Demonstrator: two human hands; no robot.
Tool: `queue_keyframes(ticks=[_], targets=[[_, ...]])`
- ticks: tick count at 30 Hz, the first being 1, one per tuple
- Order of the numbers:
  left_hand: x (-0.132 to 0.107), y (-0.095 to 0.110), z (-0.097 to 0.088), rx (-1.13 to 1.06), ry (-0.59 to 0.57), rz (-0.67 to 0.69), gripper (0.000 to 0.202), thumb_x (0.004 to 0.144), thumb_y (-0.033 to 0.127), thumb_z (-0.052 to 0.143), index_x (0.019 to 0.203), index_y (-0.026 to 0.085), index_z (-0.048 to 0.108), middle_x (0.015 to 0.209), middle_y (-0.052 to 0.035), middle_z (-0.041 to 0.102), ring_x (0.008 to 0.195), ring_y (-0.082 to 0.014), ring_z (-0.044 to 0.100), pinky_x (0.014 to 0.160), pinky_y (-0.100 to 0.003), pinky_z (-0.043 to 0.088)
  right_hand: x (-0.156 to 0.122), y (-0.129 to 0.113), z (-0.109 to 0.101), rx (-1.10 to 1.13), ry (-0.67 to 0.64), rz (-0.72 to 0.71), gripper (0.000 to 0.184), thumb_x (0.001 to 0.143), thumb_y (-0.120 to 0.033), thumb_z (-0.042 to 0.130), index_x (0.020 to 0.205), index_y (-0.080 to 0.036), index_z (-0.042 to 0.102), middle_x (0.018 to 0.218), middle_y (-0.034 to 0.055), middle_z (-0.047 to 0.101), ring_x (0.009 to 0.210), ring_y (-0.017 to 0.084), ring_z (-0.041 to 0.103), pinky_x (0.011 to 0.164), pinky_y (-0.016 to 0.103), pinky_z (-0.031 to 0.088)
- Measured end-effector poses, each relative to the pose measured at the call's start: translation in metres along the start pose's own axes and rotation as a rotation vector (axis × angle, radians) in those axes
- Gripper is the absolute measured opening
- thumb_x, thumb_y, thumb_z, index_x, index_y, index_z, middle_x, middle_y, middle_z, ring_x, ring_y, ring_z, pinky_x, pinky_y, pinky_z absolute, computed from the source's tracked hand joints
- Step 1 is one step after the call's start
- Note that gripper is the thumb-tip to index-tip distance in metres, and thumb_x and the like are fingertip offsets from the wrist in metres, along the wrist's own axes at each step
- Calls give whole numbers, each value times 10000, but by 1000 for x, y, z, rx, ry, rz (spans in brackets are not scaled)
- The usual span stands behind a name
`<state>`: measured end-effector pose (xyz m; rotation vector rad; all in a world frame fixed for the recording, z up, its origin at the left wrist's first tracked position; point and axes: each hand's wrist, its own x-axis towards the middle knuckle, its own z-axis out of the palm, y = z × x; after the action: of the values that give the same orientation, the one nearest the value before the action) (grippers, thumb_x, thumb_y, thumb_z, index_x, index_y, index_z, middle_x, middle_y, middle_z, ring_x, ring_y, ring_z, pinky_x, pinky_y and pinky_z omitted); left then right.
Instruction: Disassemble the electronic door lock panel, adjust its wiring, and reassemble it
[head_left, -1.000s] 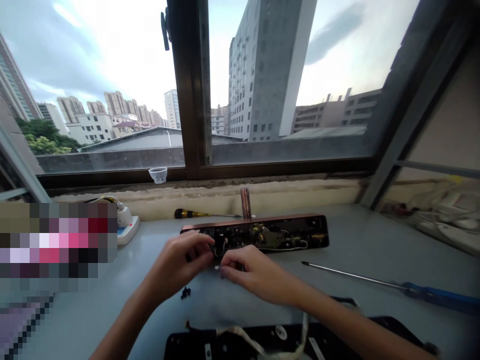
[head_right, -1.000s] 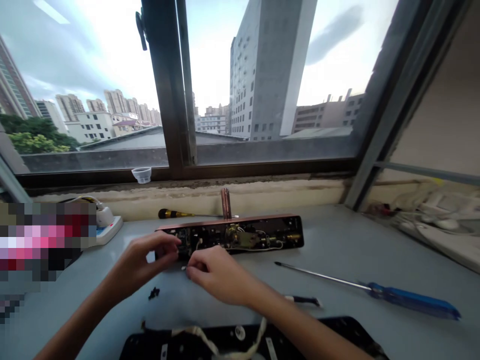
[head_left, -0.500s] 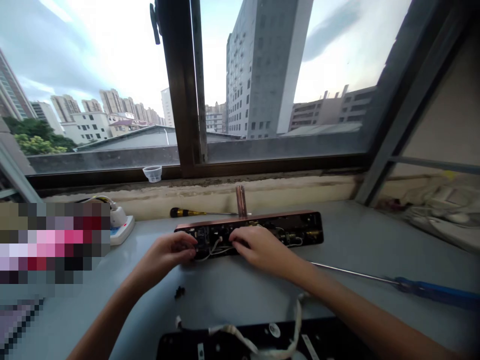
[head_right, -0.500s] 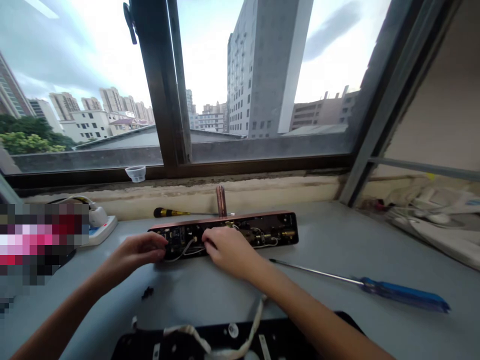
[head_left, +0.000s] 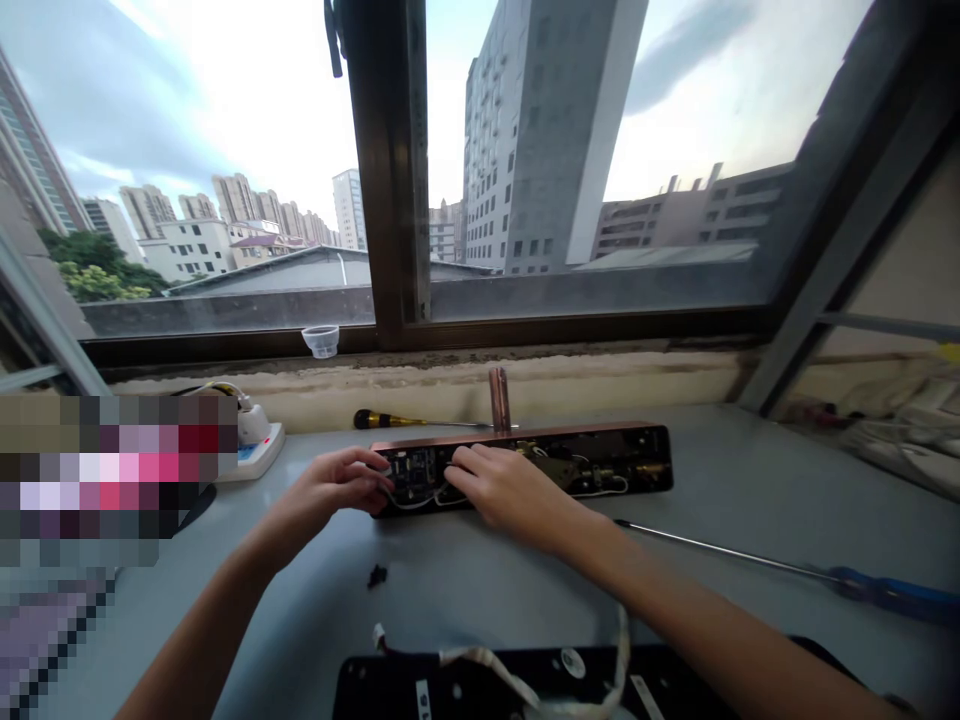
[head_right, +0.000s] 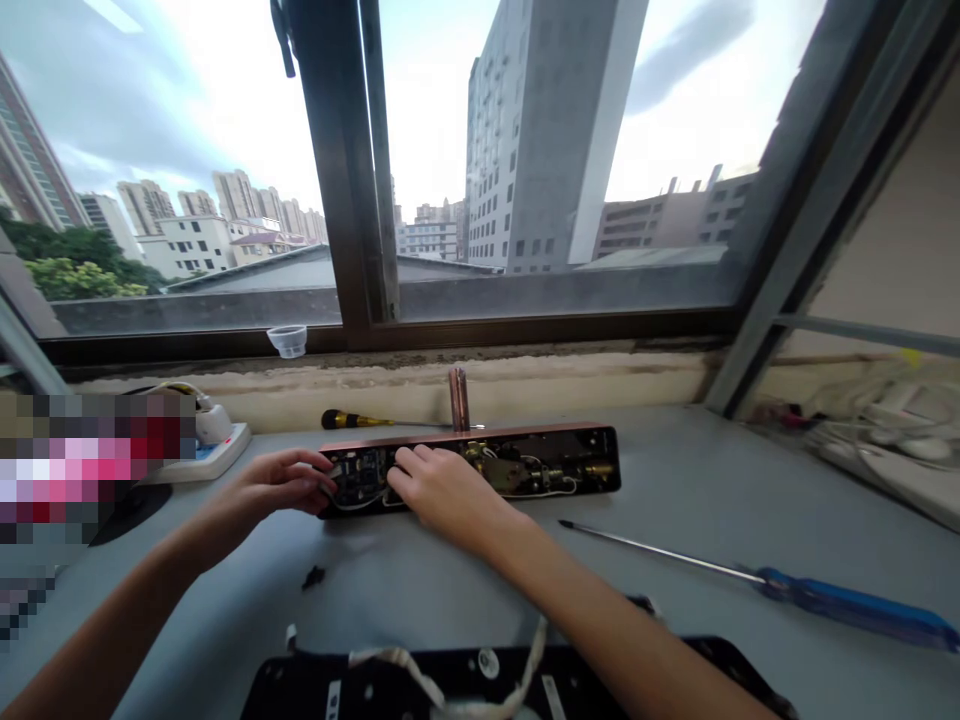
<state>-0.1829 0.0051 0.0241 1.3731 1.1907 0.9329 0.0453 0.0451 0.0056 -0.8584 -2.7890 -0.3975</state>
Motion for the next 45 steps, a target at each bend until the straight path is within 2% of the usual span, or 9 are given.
queue_keyframes(ticks=[5, 10, 16, 20, 27, 31, 37, 42, 45], targets=[[-2, 1, -1, -29, -17, -19, 240, 646, 192, 646, 879, 141, 617, 845, -48, 687, 755, -165, 619, 759, -320, 466, 2, 1, 1, -36, 3, -42, 205, 764, -9, 407, 851, -88, 575, 901, 110, 555, 826, 200, 500, 724, 304, 383], [2, 1, 0, -44, 80, 42, 245, 578, 166, 660, 821, 146, 640, 786, -30, 678, 695, -154, 605, 695, -305, 464, 8, -3, -3, -20, -14, -115, 183, 709, -8, 453, 807, -105, 573, 833, 84, 559, 797, 195, 500, 706, 295, 386], [0, 3, 4, 7, -8, 12, 286, 542, 124, 660, 826, 157, 642, 755, -7, 657, 709, -139, 576, 698, -283, 432, 7, -8, -9, 38, -6, -124, 157, 723, -25, 452, 794, -115, 559, 834, 81, 554, 796, 195, 487, 695, 306, 370], [-3, 2, 9, 39, -55, 19, 274, 554, 95, 662, 815, 173, 631, 703, 31, 620, 689, -108, 543, 657, -241, 407, -7, -6, -14, 122, -7, -93, 152, 811, -75, 409, 795, -128, 550, 844, 67, 559, 763, 166, 477, 680, 288, 361], [-6, 3, 28, -26, -281, -68, 204, 574, 102, 652, 766, 160, 615, 659, 33, 613, 617, -86, 525, 614, -232, 408, -37, -8, -23, 295, -61, -38, 176, 862, -124, 385, 832, -161, 555, 781, 23, 573, 720, 129, 492, 637, 241, 361], [-7, 5, 34, 40, -269, -77, 136, 583, 101, 619, 705, 157, 593, 627, 31, 599, 601, -96, 529, 568, -228, 419, -56, -11, -26, 415, -71, 3, 185, 872, -133, 374, 809, -171, 544, 796, 13, 575, 721, 115, 489, 642, 230, 359], [-7, 2, 34, 91, -238, -36, 138, 630, 152, 606, 764, 174, 582, 680, 21, 590, 658, -125, 562, 543, -230, 424, -84, -16, -25, 653, -154, 104, 152, 868, -154, 416, 788, -185, 541, 773, -8, 566, 738, 103, 493, 654, 218, 356], [-7, 2, 40, 186, -263, -78, 145, 652, 195, 605, 796, 182, 591, 693, 24, 593, 656, -117, 543, 555, -222, 405, -87, -20, -21, 668, -167, 108, 140, 854, -147, 447, 762, -184, 545, 752, -14, 556, 744, 99, 493, 637, 207, 342], [-11, 7, 48, 352, -281, -45, 153, 664, 205, 599, 813, 195, 631, 758, 20, 623, 702, -122, 544, 607, -224, 400, -87, -22, -18, 645, -132, 103, 128, 852, -148, 451, 782, -190, 550, 765, -17, 558, 760, 102, 488, 641, 207, 337]])
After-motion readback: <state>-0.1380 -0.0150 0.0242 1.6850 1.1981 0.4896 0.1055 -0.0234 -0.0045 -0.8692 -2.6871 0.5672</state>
